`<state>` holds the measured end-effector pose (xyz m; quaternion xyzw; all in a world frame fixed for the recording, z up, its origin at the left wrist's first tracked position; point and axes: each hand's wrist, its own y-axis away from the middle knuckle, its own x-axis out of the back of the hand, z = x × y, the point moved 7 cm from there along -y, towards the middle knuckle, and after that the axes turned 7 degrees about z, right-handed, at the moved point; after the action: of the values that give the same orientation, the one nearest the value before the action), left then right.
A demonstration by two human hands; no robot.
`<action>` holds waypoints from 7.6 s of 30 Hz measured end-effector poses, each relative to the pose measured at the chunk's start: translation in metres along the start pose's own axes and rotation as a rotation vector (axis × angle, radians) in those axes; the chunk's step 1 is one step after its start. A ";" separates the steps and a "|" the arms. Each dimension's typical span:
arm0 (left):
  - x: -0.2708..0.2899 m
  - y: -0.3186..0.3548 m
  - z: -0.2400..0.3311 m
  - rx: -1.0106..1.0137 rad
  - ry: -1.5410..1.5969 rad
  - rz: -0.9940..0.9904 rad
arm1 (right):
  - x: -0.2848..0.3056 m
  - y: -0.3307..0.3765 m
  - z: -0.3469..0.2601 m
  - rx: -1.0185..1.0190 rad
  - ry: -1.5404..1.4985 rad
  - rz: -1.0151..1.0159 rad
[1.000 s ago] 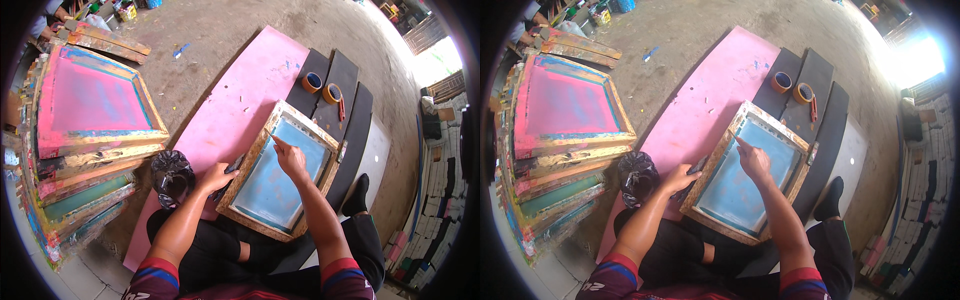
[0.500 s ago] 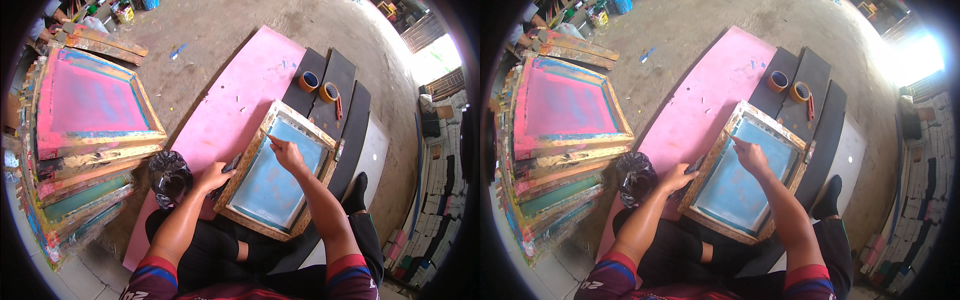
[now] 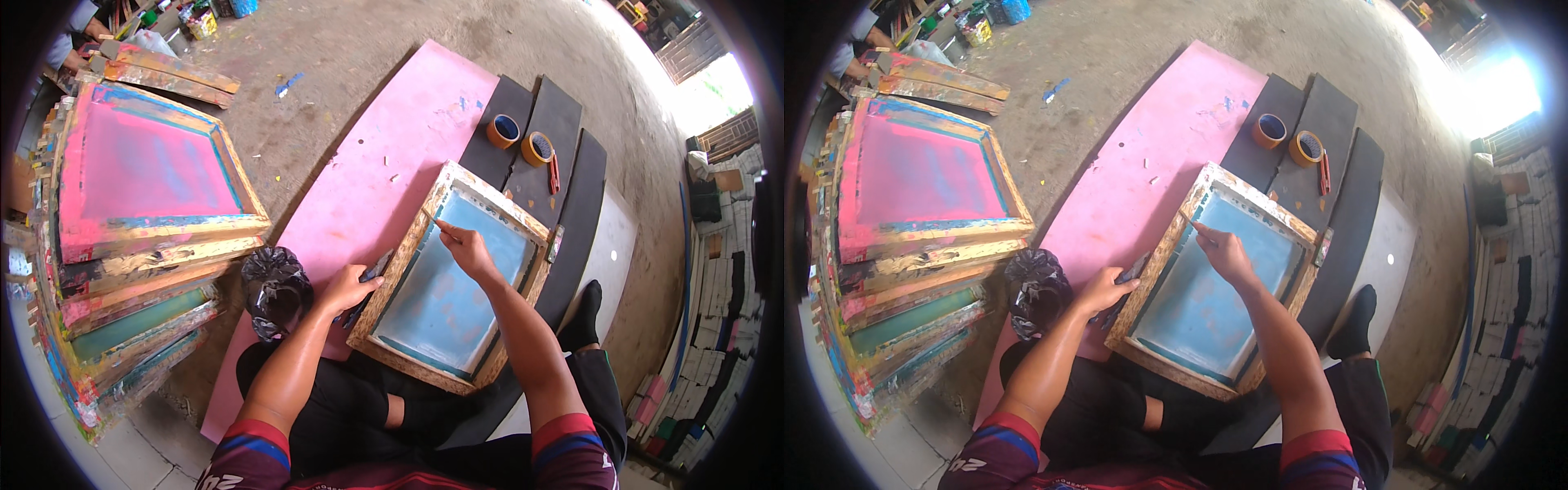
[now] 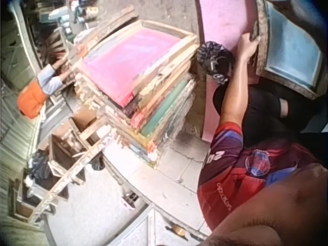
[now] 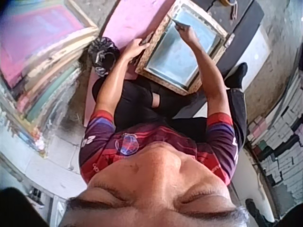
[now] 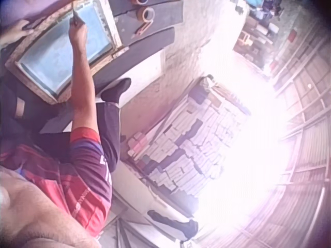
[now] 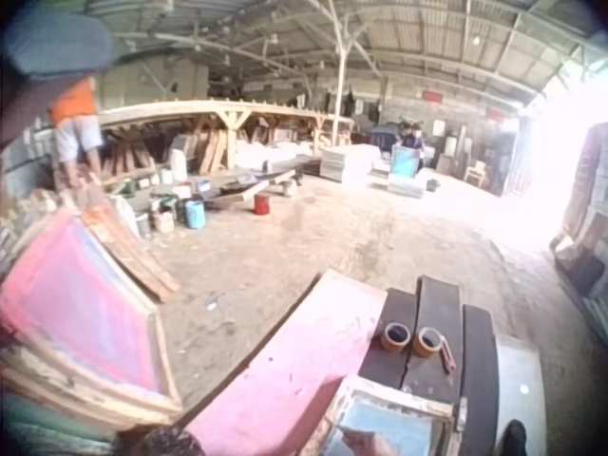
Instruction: The person sits on the floor and paints the inner surface of a wooden frame with a small brush. They repeatedly dip the brush into a small container and apply paint to the frame's interior, working methodically along the edges.
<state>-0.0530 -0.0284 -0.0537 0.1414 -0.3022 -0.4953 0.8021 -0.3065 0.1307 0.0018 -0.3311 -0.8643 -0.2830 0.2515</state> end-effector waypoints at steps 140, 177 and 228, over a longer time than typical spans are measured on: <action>0.002 0.001 0.000 -0.004 0.109 0.023 | 0.025 0.016 -0.058 0.090 0.280 0.218; 0.001 0.001 0.003 -0.016 0.061 0.017 | 0.016 0.012 -0.039 0.131 0.365 0.254; 0.001 -0.001 0.004 -0.024 0.015 -0.006 | 0.023 0.012 -0.056 0.166 0.432 0.260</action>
<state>-0.0554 -0.0295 -0.0508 0.1365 -0.2898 -0.5001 0.8045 -0.2995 0.1114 0.0601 -0.3495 -0.7610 -0.2405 0.4908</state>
